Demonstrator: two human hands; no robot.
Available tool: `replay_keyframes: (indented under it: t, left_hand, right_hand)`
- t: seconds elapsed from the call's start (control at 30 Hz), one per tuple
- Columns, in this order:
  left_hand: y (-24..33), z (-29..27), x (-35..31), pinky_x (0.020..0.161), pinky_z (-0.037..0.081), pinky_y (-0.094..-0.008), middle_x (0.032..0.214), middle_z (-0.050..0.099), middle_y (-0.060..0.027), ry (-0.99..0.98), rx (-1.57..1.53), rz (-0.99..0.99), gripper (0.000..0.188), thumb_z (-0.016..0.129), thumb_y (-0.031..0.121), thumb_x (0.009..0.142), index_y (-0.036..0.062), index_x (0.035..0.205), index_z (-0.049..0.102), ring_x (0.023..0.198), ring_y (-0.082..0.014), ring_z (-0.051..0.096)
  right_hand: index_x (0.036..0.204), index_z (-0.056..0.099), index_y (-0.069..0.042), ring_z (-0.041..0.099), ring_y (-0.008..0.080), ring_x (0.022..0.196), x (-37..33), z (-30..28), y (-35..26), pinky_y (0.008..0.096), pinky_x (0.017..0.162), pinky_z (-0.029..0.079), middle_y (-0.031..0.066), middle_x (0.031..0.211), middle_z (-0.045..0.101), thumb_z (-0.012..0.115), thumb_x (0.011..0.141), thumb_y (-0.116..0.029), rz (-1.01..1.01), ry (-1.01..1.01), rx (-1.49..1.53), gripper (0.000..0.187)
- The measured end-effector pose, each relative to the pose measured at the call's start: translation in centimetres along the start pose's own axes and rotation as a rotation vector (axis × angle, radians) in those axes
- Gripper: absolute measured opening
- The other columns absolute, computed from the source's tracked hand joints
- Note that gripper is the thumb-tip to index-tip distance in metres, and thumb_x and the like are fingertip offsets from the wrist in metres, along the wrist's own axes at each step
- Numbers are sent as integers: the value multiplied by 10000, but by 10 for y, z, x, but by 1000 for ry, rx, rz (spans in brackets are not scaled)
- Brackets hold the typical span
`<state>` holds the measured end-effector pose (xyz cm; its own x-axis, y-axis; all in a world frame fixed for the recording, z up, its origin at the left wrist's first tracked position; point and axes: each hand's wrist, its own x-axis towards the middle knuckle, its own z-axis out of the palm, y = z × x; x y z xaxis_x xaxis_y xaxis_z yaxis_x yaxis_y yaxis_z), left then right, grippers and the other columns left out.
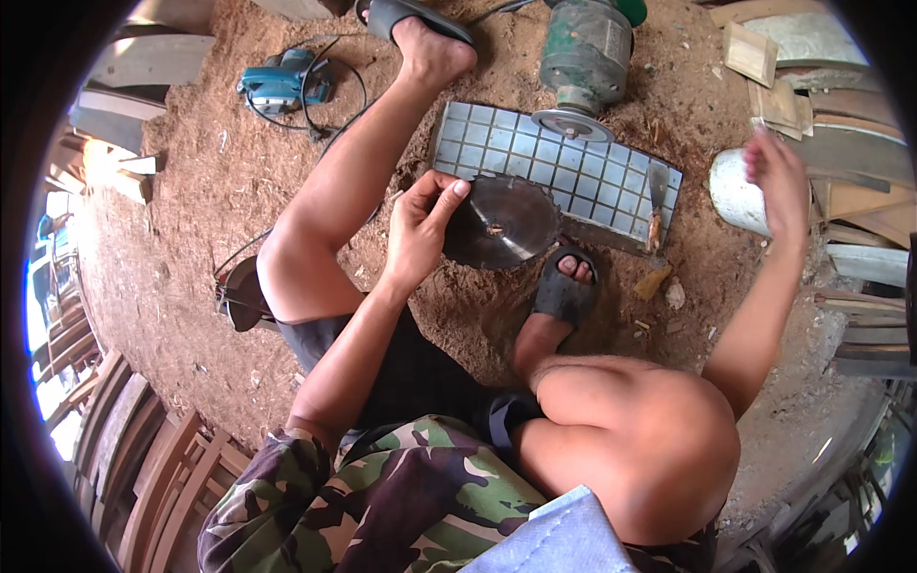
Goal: The person applies a substance from a container onto a circular saw blade by hand and rubs the blade surfaces.
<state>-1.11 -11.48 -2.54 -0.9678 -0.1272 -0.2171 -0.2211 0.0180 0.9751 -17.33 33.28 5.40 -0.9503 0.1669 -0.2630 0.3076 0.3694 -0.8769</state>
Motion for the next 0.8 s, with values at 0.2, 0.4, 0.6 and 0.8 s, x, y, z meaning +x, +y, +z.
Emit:
replay_keyframes:
  t: [0.2, 0.4, 0.6, 0.8]
  left_hand:
    - [-5, -9, 1, 746, 437, -239, 815, 612, 58, 12, 16, 46, 229, 680, 217, 1035, 15, 928, 663, 804, -30, 503]
    - [-8, -17, -2, 723, 447, -243, 795, 615, 45, 27, -11, 26, 235, 693, 224, 1026, 11, 928, 664, 780, -37, 513]
    - [-3, -26, 0, 716, 452, -243, 789, 623, 36, 54, 73, 94, 238, 699, 231, 1021, 9, 940, 671, 773, -38, 519]
    - [-5, -16, 0, 743, 468, -240, 803, 645, 34, 31, 50, 67, 249, 706, 236, 1018, 3, 934, 676, 794, -35, 532]
  right_hand:
    - [1014, 776, -69, 731, 148, 794, -30, 142, -28, 293, 751, 584, 34, 861, 743, 714, 983, -355, -318, -229, -290, 295]
    - [984, 764, -61, 737, 267, 858, -23, 175, 0, 404, 784, 596, 74, 989, 726, 771, 905, -237, -854, -126, -703, 193]
    - [991, 730, -21, 735, 303, 896, -26, 127, 64, 414, 781, 582, 130, 1020, 719, 791, 872, -163, -566, -43, -983, 195]
    - [1060, 738, -47, 721, 351, 933, -36, 172, 24, 430, 802, 573, 139, 1056, 735, 812, 844, -172, -633, -89, -714, 260]
